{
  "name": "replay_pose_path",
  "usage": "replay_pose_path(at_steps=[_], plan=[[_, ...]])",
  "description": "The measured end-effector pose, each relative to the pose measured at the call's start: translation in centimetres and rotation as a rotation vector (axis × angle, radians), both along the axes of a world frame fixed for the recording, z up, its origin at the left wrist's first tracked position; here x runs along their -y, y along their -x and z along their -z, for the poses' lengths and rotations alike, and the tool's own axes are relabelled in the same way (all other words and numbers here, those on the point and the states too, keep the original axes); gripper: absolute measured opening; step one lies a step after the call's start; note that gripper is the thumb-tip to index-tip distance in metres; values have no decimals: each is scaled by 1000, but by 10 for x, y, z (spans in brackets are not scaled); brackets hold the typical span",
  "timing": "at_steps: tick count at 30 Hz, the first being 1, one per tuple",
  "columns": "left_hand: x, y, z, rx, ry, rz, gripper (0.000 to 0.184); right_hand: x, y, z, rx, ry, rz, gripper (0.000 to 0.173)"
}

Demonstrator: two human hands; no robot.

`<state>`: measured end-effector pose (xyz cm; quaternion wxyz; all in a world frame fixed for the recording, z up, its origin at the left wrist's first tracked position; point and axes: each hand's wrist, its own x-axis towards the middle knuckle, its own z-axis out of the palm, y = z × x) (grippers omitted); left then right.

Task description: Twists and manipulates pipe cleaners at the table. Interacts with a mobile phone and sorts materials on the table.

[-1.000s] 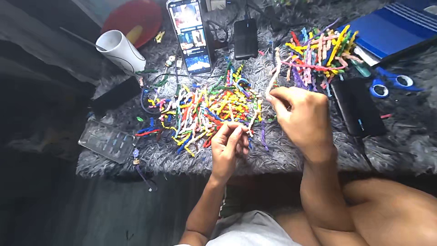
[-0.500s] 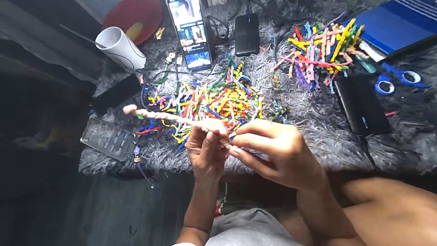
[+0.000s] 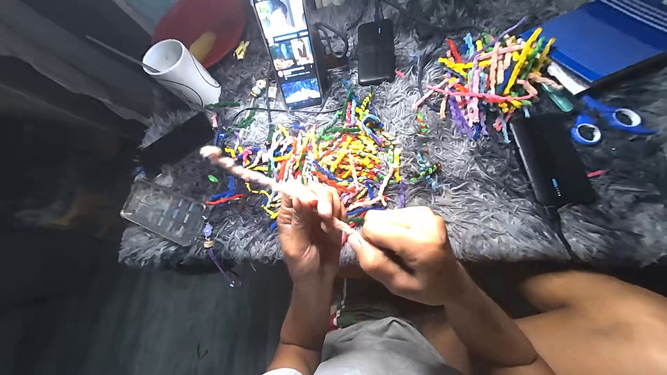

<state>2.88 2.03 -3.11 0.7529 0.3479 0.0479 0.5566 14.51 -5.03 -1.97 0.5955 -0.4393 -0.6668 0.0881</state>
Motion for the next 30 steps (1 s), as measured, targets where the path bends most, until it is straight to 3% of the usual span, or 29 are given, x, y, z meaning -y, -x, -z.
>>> replay_pose_path(at_steps=[3,6,16,20,25,30], plan=[[-14,9,-1,-56,-93,-62,11,1,-11,0,-170,169,-194,32],[-26,20,-4,26,-183,-43,12,0,-21,3,-362,272,-385,33],[-49,29,-3,567,-243,198,18,-13,-22,14,-651,463,-872,32],[-44,31,-7,438,-256,136,14,-14,-24,17,-623,473,-911,32],[-41,27,-7,340,-233,-148,12,-13,-9,13,-462,362,-798,36],[-42,26,-21,324,-47,-342,33,-5,42,15,-304,181,-536,35]])
